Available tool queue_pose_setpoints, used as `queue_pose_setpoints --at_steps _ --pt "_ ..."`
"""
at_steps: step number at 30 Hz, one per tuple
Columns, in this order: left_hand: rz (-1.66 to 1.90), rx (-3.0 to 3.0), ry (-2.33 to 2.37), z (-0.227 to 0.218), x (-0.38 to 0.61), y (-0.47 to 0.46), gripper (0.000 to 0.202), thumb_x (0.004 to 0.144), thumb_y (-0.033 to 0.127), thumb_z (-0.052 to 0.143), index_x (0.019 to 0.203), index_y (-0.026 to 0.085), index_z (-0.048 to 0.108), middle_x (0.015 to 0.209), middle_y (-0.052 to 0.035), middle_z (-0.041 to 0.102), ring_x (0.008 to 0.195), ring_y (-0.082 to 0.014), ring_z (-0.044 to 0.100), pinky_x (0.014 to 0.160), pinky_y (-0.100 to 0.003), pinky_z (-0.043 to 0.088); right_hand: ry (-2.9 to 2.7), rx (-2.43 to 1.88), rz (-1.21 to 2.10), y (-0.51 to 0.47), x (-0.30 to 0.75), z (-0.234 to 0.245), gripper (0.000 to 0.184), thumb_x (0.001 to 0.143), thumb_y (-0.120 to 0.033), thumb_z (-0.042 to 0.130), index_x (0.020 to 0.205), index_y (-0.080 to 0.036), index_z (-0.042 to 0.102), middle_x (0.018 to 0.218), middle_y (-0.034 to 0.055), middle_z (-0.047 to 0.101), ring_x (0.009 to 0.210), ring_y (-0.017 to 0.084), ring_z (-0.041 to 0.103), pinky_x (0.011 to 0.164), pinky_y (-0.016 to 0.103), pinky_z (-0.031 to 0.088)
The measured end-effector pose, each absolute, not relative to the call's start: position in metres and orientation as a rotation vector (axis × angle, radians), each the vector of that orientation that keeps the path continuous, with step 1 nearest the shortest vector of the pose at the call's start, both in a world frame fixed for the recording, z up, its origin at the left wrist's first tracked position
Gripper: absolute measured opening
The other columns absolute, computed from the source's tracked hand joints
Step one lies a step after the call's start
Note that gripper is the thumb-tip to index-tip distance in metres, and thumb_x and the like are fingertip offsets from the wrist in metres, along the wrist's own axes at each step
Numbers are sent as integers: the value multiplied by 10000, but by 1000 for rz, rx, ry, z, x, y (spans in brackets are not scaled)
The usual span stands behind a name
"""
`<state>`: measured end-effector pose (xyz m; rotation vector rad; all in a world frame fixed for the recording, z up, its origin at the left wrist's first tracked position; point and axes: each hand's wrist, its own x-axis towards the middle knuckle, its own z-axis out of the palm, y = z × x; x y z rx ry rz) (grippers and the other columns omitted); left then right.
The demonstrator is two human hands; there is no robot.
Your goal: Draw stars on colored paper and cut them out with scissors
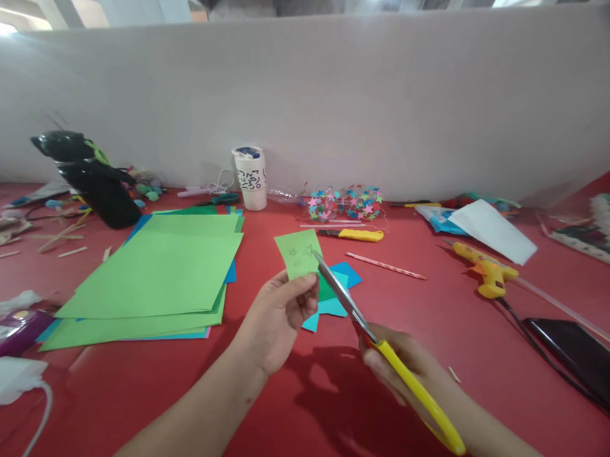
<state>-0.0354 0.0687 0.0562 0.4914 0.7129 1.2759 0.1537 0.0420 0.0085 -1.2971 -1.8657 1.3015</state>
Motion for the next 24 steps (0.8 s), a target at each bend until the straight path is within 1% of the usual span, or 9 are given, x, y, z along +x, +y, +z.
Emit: queue_pose_setpoints --at_steps 2,3,7,10,13,16,19,24 --pt "1266 463 739 59 -37 68 45 696 143 670 694 129 628 651 -11 635 556 -65 572 523 -154 463 -1864 -1293 1306 42 153 6 531 772 -738 372 633 -227 337 446 -86 309 353 67 289 361 232 207" --pt "1252 459 734 60 -38 68 43 711 153 658 695 126 628 640 -13 635 536 -65 571 509 -154 461 -1865 -1288 1314 41 153 6 526 777 -731 375 636 -226 342 450 -84 314 356 68 291 361 231 212" --pt "1219 471 640 60 -39 69 109 723 169 653 638 114 612 559 13 576 434 -20 469 428 -126 383 -1853 -1284 1316 40 153 11 517 780 -717 390 631 -226 330 454 -77 324 370 71 293 363 229 207" --pt "1264 457 628 59 -38 70 128 680 157 687 604 118 592 567 21 552 458 -12 439 452 -128 366 -1863 -1279 1317 40 153 13 514 780 -711 399 628 -226 321 453 -78 315 379 71 287 370 226 201" --pt "1334 509 726 60 -36 69 164 650 160 710 584 137 562 569 34 535 485 -17 431 491 -140 364 -1897 -1267 1333 41 152 13 528 773 -727 389 625 -225 324 459 -80 301 387 71 281 380 228 203" --pt "1423 761 919 63 -37 68 149 694 212 680 612 157 568 512 50 503 485 -39 428 491 -164 350 -1917 -1242 1350 39 152 17 545 768 -748 367 628 -223 324 488 -73 314 403 73 292 394 235 209" --pt "1471 968 1052 65 -39 69 119 739 226 628 646 168 582 499 53 510 488 -57 446 498 -184 362 -1920 -1206 1372 35 152 25 544 771 -750 361 659 -218 337 525 -69 340 416 72 300 405 238 224" --pt "1450 1026 1090 68 -41 70 80 734 214 616 672 169 592 534 41 557 484 -75 488 502 -212 391 -1966 -1200 1408 34 156 31 506 806 -704 367 697 -210 368 565 -61 360 441 79 335 423 237 253"
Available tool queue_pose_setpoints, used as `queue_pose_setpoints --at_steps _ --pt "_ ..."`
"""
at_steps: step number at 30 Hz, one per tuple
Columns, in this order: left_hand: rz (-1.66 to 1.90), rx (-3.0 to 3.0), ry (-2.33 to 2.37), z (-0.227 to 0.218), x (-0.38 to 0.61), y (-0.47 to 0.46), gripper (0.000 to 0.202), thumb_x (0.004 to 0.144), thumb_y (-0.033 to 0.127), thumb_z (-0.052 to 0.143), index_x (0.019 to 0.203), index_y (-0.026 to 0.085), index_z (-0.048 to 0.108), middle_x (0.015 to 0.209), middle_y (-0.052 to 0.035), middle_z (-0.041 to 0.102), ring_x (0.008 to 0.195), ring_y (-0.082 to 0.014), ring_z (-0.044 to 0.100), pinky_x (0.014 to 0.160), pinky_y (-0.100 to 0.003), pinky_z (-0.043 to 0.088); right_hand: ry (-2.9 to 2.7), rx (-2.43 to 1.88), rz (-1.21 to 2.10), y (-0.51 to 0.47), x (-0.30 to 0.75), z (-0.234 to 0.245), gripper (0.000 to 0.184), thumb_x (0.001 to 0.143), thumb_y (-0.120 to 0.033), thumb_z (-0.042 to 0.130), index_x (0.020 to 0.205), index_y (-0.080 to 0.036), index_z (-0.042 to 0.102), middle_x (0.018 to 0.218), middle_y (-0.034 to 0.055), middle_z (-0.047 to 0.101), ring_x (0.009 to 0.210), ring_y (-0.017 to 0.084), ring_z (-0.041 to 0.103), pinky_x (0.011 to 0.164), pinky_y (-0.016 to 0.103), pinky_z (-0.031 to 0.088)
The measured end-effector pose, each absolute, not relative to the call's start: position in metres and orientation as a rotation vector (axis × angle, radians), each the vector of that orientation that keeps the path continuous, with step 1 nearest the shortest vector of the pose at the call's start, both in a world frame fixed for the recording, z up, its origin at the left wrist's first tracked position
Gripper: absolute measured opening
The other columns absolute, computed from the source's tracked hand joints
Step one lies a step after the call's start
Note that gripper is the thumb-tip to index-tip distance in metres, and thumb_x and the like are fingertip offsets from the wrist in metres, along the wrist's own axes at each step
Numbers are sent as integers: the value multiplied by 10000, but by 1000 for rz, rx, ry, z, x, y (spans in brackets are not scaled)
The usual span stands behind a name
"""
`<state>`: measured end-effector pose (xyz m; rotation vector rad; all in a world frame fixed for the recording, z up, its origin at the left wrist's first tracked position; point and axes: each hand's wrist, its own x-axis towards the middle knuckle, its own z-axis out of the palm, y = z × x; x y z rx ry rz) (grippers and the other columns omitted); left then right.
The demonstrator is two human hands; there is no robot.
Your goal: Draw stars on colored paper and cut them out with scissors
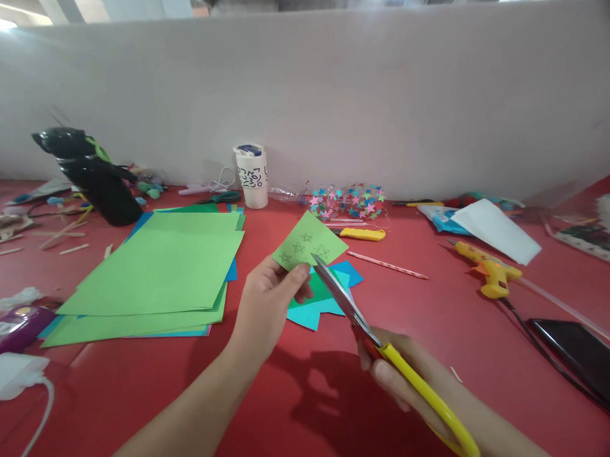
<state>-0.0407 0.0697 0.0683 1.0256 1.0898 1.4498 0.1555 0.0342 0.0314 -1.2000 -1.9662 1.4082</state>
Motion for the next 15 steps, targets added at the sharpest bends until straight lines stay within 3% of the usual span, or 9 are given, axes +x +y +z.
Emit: queue_pose_setpoints --at_steps 15 --pt "1271 1034 1047 75 -51 72 80 689 200 670 666 133 634 512 9 624 451 -91 567 449 -192 435 -1935 -1209 1472 34 165 39 559 768 -747 380 731 -191 426 582 -52 379 460 76 323 415 212 280"
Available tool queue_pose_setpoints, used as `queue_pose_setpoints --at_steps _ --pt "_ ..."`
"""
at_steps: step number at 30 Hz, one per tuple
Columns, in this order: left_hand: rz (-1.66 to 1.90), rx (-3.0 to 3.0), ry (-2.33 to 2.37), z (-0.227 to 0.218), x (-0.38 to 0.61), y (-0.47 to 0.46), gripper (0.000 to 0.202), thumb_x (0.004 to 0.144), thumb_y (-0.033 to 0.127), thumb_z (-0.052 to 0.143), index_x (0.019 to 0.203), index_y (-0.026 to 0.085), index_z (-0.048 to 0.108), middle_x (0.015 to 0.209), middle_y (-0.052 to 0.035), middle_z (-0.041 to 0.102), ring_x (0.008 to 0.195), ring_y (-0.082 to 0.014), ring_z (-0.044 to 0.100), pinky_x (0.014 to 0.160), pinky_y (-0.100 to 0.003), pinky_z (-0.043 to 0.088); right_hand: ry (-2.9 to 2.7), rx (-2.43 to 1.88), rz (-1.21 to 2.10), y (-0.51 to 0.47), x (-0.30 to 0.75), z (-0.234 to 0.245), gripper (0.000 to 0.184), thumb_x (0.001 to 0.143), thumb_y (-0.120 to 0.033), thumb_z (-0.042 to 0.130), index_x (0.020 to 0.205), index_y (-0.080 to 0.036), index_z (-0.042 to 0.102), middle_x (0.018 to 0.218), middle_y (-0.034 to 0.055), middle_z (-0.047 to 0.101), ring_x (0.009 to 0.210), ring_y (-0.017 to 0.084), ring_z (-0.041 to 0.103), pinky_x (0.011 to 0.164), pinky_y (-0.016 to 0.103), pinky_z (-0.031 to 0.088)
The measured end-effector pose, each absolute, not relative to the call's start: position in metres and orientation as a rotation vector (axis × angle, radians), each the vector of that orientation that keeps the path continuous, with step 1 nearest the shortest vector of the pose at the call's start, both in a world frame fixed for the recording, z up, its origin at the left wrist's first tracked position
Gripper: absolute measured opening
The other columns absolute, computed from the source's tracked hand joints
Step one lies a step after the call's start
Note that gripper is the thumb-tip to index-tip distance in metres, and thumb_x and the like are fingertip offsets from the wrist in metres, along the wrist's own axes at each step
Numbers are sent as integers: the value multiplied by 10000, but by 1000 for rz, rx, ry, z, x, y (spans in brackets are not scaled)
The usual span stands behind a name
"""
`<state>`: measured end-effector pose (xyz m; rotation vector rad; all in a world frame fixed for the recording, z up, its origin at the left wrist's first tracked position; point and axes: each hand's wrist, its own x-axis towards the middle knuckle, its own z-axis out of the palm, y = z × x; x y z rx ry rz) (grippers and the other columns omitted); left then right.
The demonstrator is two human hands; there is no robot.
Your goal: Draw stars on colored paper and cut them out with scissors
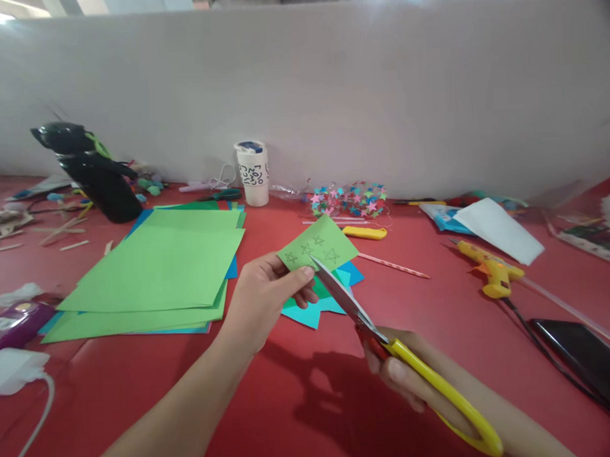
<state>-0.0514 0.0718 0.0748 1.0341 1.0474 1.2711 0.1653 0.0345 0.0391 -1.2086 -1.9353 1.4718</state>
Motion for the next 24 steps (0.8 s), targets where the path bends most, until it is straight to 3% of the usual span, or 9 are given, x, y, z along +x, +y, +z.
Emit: queue_pose_setpoints --at_steps 13,24 --pt "1234 1044 1024 74 -42 84 101 709 229 635 713 135 599 576 10 617 516 -102 581 498 -220 440 -1958 -1302 1460 48 167 50 572 761 -764 346 692 -200 406 482 -78 372 397 72 345 421 215 314" --pt "1218 1148 1051 67 -39 65 86 751 235 573 725 154 581 516 29 594 473 -81 534 485 -199 433 -2032 -1200 1531 37 178 38 568 762 -769 343 702 -205 368 519 -69 366 421 73 339 412 217 250"
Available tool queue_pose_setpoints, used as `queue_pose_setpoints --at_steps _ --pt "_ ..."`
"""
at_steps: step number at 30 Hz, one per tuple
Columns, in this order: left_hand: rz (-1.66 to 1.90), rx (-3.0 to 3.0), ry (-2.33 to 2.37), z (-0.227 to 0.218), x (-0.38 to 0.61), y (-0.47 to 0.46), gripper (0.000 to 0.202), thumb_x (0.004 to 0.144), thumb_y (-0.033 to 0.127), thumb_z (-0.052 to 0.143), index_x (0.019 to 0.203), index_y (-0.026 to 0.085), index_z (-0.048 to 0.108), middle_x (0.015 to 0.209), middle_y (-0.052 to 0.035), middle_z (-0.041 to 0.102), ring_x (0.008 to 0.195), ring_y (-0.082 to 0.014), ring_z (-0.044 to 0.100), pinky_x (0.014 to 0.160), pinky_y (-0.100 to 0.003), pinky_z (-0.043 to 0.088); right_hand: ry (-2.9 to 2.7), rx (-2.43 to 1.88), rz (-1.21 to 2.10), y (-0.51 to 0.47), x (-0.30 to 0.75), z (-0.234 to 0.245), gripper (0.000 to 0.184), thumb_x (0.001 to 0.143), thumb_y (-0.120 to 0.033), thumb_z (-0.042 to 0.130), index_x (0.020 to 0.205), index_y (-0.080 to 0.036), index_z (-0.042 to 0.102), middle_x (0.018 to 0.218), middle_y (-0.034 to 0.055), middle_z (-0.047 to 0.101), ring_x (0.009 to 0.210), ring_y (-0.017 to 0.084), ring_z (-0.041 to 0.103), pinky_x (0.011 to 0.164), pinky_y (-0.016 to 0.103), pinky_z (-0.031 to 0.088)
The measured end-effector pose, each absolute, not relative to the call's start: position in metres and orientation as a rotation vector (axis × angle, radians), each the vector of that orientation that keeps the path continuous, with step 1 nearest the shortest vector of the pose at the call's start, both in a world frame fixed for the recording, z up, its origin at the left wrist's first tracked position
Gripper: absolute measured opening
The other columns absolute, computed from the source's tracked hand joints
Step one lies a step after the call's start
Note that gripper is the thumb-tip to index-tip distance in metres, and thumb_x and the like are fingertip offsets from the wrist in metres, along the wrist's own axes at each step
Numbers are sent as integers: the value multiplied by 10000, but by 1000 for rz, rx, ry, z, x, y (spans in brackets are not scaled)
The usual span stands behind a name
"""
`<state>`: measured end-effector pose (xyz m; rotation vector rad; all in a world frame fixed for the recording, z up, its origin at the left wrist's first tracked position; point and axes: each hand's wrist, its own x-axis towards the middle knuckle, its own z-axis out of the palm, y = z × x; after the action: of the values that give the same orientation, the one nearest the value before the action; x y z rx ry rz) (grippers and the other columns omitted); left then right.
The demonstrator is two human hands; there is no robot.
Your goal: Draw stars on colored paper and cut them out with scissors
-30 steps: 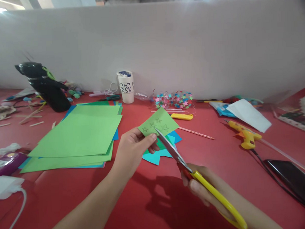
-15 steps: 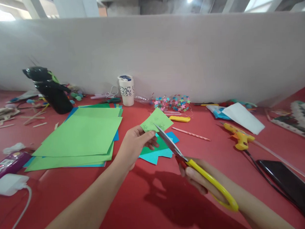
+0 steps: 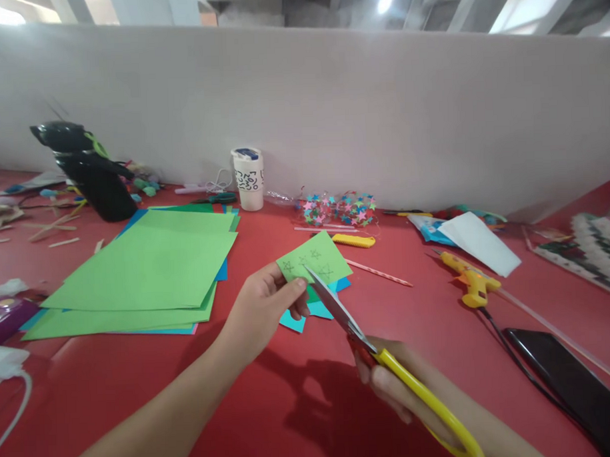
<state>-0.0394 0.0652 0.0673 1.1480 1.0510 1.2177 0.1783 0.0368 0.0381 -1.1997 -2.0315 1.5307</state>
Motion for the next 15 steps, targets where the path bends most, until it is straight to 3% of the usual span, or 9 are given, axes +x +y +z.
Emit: queue_pose_setpoints --at_steps 9,15 --pt "1187 1146 1159 75 -39 62 75 721 215 588 675 155 592 486 38 585 438 -78 537 437 -181 428 -1997 -1207 1517 30 177 38 556 780 -748 347 692 -201 386 547 -58 358 435 69 308 392 203 242" --pt "1192 1136 1161 74 -40 62 70 722 216 601 681 160 604 505 43 588 441 -78 553 430 -177 435 -2117 -1203 1502 34 182 40 546 802 -733 323 716 -197 389 601 -36 403 481 83 354 429 204 298"
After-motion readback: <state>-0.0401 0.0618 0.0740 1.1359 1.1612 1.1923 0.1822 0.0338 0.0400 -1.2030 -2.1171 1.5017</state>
